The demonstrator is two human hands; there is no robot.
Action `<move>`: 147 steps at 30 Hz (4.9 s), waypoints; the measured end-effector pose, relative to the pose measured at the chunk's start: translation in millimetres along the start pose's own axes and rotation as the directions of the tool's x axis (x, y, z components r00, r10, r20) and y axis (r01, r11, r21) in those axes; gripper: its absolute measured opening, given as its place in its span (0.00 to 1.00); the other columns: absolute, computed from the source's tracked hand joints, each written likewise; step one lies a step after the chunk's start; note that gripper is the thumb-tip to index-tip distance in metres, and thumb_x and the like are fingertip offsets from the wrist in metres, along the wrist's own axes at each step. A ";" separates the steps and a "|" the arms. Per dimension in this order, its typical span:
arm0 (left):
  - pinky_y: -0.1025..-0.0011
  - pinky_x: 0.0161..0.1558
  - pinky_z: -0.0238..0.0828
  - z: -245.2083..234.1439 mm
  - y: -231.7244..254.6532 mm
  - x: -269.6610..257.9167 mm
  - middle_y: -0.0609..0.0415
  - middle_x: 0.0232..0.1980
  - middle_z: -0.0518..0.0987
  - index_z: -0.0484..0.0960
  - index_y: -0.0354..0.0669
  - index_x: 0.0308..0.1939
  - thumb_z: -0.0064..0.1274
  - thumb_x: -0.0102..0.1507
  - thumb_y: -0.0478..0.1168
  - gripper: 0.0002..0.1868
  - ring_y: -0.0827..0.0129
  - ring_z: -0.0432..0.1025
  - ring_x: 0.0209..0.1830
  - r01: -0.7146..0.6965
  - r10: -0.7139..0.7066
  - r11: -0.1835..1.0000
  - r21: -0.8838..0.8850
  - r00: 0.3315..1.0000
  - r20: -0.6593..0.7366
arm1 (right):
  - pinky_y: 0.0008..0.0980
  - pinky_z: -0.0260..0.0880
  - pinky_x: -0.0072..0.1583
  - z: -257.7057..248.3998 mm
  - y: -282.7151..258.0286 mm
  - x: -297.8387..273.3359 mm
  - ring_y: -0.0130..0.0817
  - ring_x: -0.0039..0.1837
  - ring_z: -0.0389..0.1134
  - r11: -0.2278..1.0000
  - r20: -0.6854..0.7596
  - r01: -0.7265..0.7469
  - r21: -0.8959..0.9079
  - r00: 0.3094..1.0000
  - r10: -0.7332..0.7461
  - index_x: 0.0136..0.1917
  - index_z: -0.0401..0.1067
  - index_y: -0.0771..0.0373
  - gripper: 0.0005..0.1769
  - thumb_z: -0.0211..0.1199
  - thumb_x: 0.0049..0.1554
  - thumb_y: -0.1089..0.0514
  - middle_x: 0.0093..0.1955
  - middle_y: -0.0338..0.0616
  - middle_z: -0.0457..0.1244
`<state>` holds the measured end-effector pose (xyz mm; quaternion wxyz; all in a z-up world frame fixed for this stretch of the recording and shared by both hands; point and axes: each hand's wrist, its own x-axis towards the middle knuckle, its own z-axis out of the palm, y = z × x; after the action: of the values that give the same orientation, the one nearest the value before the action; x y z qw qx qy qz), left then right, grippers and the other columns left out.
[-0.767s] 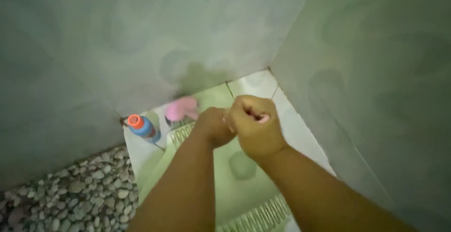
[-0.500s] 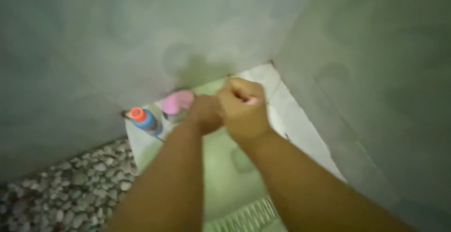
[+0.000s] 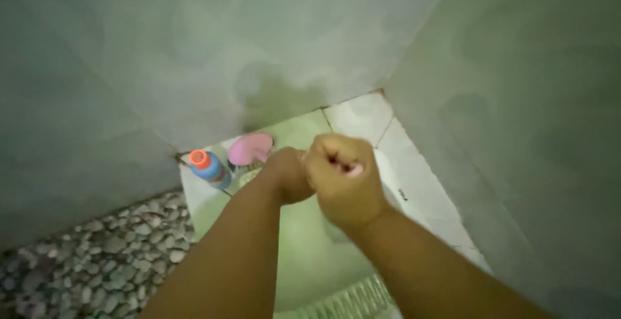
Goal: Scrubbing a squat toilet with a pink brush and rinsing with water from a bucket.
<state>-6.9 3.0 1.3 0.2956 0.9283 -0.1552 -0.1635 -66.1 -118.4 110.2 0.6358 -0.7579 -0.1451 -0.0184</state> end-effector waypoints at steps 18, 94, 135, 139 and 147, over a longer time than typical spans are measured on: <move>0.59 0.45 0.74 0.8 -21.3 -9.7 0.43 0.43 0.84 0.87 0.47 0.37 0.55 0.57 0.56 0.18 0.48 0.77 0.46 -0.016 0.016 1.000 0.007 0.997 -0.074 | 0.26 0.46 0.34 0.7 -9.1 1.3 0.18 0.32 0.47 0.998 0.063 0.004 -0.061 0.998 0.000 0.27 0.56 0.62 0.19 0.60 0.55 0.65 0.26 0.30 0.50; 0.63 0.51 0.72 -58.5 -73.4 -24.2 0.48 0.50 0.80 0.77 0.45 0.53 0.56 0.56 0.30 0.21 0.56 0.76 0.51 0.198 -0.500 0.766 -0.612 0.781 -0.373 | 0.30 0.62 0.30 80.1 -45.5 112.7 0.24 0.28 0.56 0.979 -0.115 -0.051 0.198 0.991 0.074 0.25 0.60 0.65 0.17 0.55 0.56 0.66 0.25 0.38 0.57; 0.51 0.52 0.70 -96.7 -69.8 -75.2 0.46 0.55 0.78 0.75 0.46 0.50 0.51 0.64 0.36 0.11 0.46 0.73 0.56 0.500 -0.552 0.820 -0.278 0.567 -0.611 | 0.29 0.59 0.37 60.4 0.9 -38.8 0.25 0.32 0.57 0.985 -0.013 -0.041 0.167 0.999 0.043 0.28 0.64 0.65 0.14 0.56 0.55 0.66 0.28 0.40 0.62; 0.51 0.51 0.70 -103.0 -58.9 -88.8 0.47 0.55 0.78 0.74 0.46 0.49 0.53 0.62 0.37 0.12 0.46 0.73 0.55 0.509 -0.568 0.813 -0.285 0.579 -0.585 | 0.29 0.54 0.35 77.9 2.5 -14.7 0.24 0.32 0.53 0.999 0.008 -0.008 0.040 1.000 0.007 0.27 0.63 0.65 0.16 0.59 0.57 0.65 0.26 0.38 0.58; 0.51 0.51 0.69 -96.3 -47.8 -96.9 0.45 0.55 0.78 0.75 0.46 0.48 0.52 0.62 0.36 0.10 0.45 0.72 0.56 0.476 -0.556 0.827 -0.300 0.608 -0.566 | 0.28 0.62 0.38 26.1 -11.0 -7.9 0.23 0.33 0.59 0.997 0.101 -0.053 0.063 0.994 0.046 0.27 0.64 0.63 0.15 0.56 0.56 0.66 0.28 0.37 0.62</move>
<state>-46.7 125.4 67.5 0.3246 0.9127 0.2378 0.0708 -80.5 -93.1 114.1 0.6527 -0.7399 -0.1582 0.0401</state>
